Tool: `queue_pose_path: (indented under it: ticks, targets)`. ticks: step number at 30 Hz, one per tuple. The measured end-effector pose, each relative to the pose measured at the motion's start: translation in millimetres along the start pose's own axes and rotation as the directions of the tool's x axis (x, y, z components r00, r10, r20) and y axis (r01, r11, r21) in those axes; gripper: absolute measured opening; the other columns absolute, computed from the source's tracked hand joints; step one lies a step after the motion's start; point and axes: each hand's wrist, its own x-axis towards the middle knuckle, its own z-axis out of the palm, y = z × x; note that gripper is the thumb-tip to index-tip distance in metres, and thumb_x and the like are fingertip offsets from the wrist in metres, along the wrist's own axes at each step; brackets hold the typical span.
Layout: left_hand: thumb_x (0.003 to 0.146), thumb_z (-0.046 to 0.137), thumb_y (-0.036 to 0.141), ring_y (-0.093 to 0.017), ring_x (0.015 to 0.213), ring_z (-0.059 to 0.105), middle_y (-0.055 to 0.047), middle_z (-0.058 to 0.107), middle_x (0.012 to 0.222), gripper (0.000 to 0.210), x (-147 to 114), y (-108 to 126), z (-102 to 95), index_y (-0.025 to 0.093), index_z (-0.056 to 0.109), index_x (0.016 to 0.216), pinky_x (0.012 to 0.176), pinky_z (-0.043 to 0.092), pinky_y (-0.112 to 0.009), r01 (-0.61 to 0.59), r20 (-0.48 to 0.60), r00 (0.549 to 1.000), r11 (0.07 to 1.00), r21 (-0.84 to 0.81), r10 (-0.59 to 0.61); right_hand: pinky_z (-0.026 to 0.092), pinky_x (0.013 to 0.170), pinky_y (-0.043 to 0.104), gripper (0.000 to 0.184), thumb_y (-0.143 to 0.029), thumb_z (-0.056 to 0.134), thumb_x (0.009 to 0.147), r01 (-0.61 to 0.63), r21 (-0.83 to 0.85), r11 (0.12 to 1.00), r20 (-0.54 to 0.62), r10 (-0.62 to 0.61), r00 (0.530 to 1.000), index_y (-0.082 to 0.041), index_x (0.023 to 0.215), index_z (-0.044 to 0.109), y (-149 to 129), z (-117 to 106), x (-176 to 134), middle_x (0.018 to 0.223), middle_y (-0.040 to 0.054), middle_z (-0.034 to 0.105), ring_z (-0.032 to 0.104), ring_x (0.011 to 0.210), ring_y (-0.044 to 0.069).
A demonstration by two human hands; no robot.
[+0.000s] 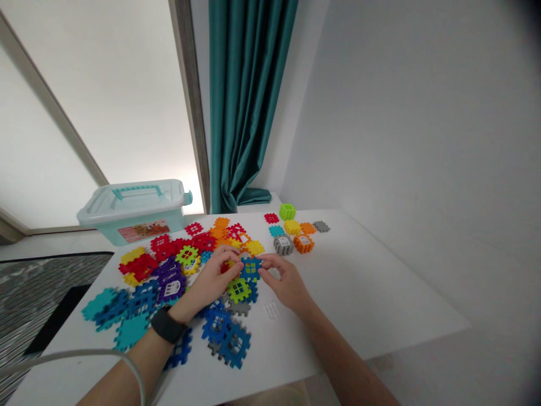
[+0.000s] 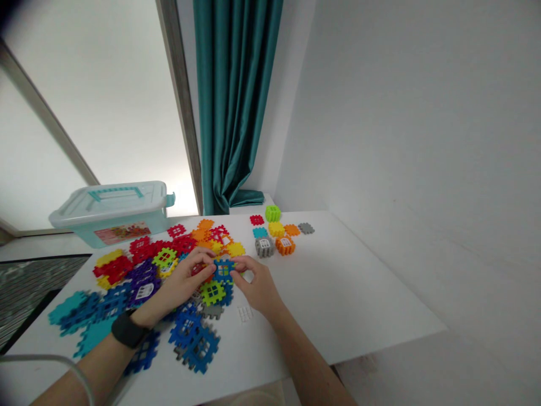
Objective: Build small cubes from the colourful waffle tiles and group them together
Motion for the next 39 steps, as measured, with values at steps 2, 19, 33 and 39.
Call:
queue_pose_path:
  ticks: [2, 19, 33, 39]
  targets:
    - [0.095, 0.059, 0.035, -0.021, 0.102, 0.061, -0.006, 0.063, 0.105, 0.024, 0, 2, 0.0, 0.02, 0.064, 0.078, 0.099, 0.048, -0.04, -0.006, 0.004, 1.0, 1.0, 0.004, 0.006, 0.057, 0.079, 0.033, 0.017, -0.027, 0.064, 0.087, 0.017, -0.037, 0.999, -0.019, -0.018, 1.0, -0.022, 0.103, 0.071, -1, 1, 0, 0.085, 0.0031, 0.075, 0.071, 0.08, 0.019]
    - [0.101, 0.045, 0.05, -0.025, 0.114, 0.056, -0.009, 0.062, 0.116, 0.04, -4, 12, -4.5, 0.02, 0.072, 0.095, 0.106, 0.043, -0.044, -0.021, 0.179, 0.984, 0.996, 0.084, 0.005, 0.054, 0.077, 0.033, 0.012, -0.029, 0.058, 0.095, 0.209, -0.116, 0.971, -0.049, -0.216, 0.975, -0.024, 0.097, 0.069, -5, -3, 0, 0.084, 0.0039, 0.071, 0.067, 0.081, 0.019]
    - [0.09, 0.065, 0.037, -0.029, 0.12, 0.054, -0.012, 0.055, 0.123, 0.022, -6, 8, -3.6, 0.02, 0.066, 0.103, 0.106, 0.045, -0.048, -0.157, 0.064, 0.987, 0.936, 0.314, 0.144, 0.054, 0.095, 0.039, 0.018, -0.02, 0.063, 0.09, 0.283, -0.12, 0.952, -0.026, -0.288, 0.957, -0.025, 0.107, 0.063, -6, -2, 0, 0.11, 0.0084, 0.068, 0.066, 0.106, 0.022]
    - [0.082, 0.074, 0.038, -0.034, 0.118, 0.053, -0.016, 0.054, 0.127, 0.039, -7, 3, -4.4, 0.017, 0.065, 0.114, 0.099, 0.046, -0.053, -0.286, 0.048, 0.948, 0.774, 0.565, 0.315, 0.052, 0.101, 0.042, 0.028, -0.025, 0.067, 0.089, 0.27, -0.164, 0.949, 0.051, -0.265, 0.963, -0.025, 0.116, 0.06, -7, -2, -2, 0.121, 0.0106, 0.062, 0.061, 0.115, 0.024]
